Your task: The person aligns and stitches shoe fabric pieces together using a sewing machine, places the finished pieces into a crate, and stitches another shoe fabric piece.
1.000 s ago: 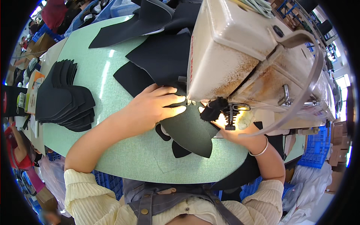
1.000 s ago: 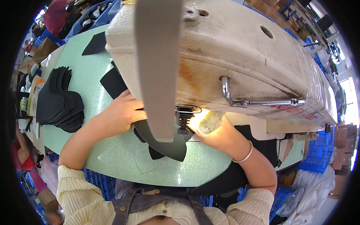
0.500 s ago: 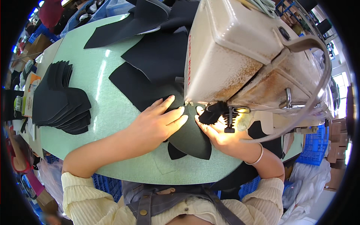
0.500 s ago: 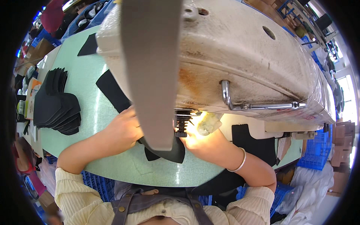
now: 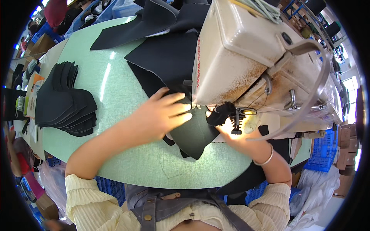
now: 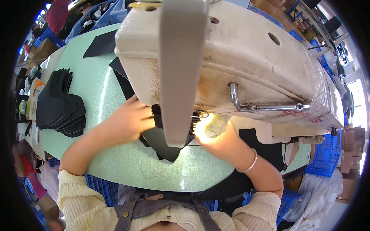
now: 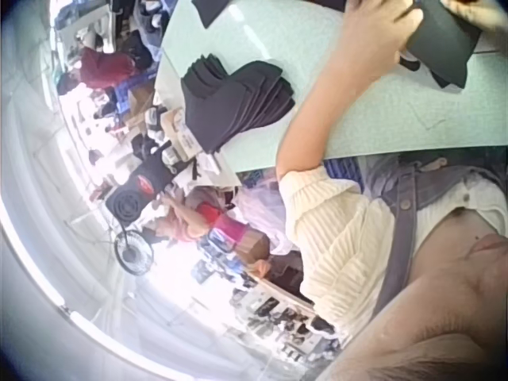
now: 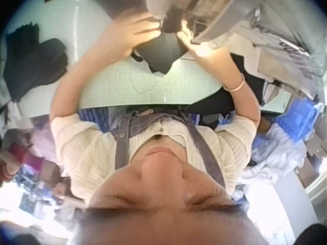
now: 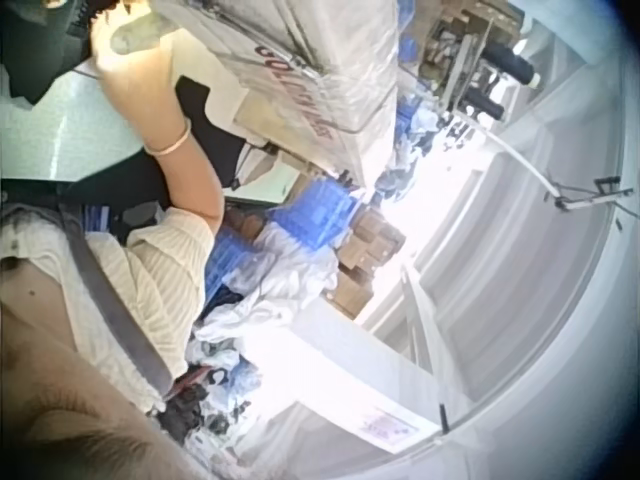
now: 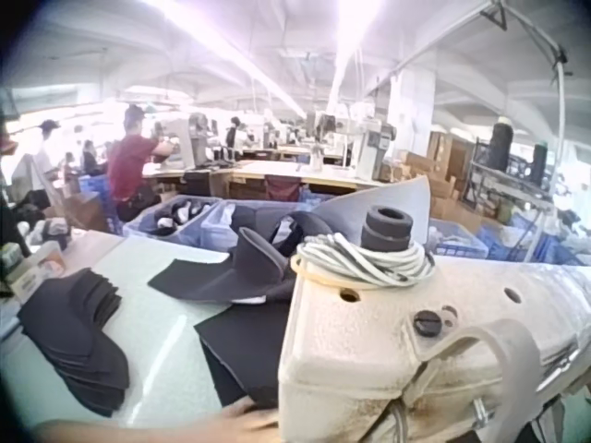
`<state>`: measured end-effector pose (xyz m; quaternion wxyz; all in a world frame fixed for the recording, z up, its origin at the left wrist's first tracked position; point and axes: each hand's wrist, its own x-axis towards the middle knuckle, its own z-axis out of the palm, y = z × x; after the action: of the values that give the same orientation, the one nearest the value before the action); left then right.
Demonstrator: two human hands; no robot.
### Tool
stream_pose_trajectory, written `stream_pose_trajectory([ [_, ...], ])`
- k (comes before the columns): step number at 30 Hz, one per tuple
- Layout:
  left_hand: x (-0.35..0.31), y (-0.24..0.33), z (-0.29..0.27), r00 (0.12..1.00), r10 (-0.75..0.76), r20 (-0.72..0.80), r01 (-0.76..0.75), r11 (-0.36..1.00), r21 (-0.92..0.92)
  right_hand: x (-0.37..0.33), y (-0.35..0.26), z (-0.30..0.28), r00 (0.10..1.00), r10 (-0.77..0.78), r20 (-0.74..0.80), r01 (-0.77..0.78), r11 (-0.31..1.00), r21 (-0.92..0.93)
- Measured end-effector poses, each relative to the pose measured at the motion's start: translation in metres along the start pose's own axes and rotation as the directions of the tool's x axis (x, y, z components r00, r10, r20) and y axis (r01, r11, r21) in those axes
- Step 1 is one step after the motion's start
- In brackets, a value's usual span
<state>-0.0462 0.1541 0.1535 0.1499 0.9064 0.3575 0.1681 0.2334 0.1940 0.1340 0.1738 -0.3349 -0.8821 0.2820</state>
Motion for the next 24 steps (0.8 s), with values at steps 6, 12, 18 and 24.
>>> stream_pose_trajectory([
  [6, -0.005, 0.018, 0.016, 0.997, -0.08, -0.002, 0.08, 0.996, 0.024, -0.003, -0.035, 0.004, 0.933, -0.347, 0.091, 0.329, 0.727, -0.603],
  [12, -0.007, 0.011, 0.012, 0.997, -0.075, 0.0, 0.075, 0.997, 0.027, 0.003, -0.006, -0.007, 0.96, -0.232, 0.155, 0.275, 0.874, -0.4],
  [18, -0.001, 0.002, 0.008, 0.998, -0.041, -0.045, 0.041, 0.999, 0.008, -0.001, 0.017, -0.002, 0.993, -0.097, 0.063, 0.11, 0.955, -0.276],
  [24, 0.003, 0.003, 0.009, 0.997, 0.019, -0.074, -0.012, 0.996, 0.09, 0.008, 0.023, -0.015, 0.981, -0.057, 0.184, 0.106, 0.956, -0.274],
])
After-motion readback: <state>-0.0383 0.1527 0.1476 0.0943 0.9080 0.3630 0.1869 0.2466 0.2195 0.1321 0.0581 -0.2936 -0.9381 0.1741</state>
